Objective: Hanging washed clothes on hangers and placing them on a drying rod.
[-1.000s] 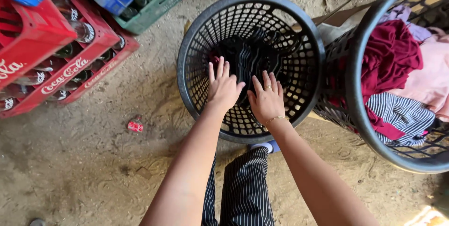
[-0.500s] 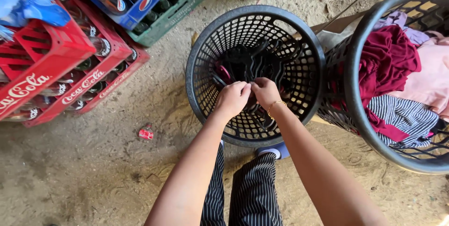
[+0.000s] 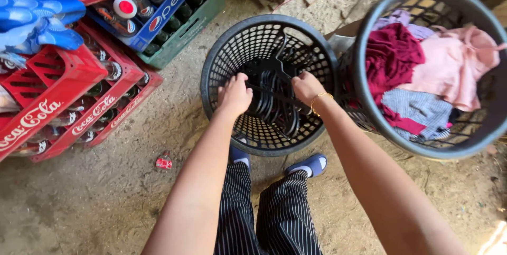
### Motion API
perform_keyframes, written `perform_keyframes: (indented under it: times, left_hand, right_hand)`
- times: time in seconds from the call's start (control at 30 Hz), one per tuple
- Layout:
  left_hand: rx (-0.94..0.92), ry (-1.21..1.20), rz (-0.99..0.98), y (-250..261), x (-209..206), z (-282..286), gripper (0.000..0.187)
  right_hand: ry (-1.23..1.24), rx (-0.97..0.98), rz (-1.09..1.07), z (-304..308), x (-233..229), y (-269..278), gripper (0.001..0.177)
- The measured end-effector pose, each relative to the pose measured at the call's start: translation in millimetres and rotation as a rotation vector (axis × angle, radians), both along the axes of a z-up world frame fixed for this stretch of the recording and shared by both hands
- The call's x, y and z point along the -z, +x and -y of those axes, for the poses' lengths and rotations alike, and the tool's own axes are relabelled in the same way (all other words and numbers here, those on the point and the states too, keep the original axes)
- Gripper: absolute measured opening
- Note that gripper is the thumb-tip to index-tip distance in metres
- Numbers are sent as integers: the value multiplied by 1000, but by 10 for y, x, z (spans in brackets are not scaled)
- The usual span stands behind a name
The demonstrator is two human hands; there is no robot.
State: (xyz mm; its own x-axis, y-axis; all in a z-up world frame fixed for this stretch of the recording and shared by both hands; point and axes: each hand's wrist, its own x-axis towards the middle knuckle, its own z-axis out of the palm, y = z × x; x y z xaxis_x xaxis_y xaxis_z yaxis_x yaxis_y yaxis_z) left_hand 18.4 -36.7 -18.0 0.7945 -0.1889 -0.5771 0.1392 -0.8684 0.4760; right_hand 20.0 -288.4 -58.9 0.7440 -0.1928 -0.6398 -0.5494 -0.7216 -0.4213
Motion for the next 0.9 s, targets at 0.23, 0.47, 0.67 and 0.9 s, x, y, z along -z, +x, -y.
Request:
perform_keyframes:
  times: [0.23,0.47,0.67,0.9]
  left_hand:
    - [100,77,71,221,-347,247,57]
    - [243,82,200,433,-203,549,49]
    - [362,48,361,631,-553,924,31]
    - [615,-36,313,500,-1472,1784,36]
  right_hand:
    - [-91,3,8,593,-385,-9,34]
    - [38,195,42,1198,-776,-233,26]
    - [51,206,128,1276,-1397,-398,28]
    - [-31,37,283,1465,-1877,-577,55]
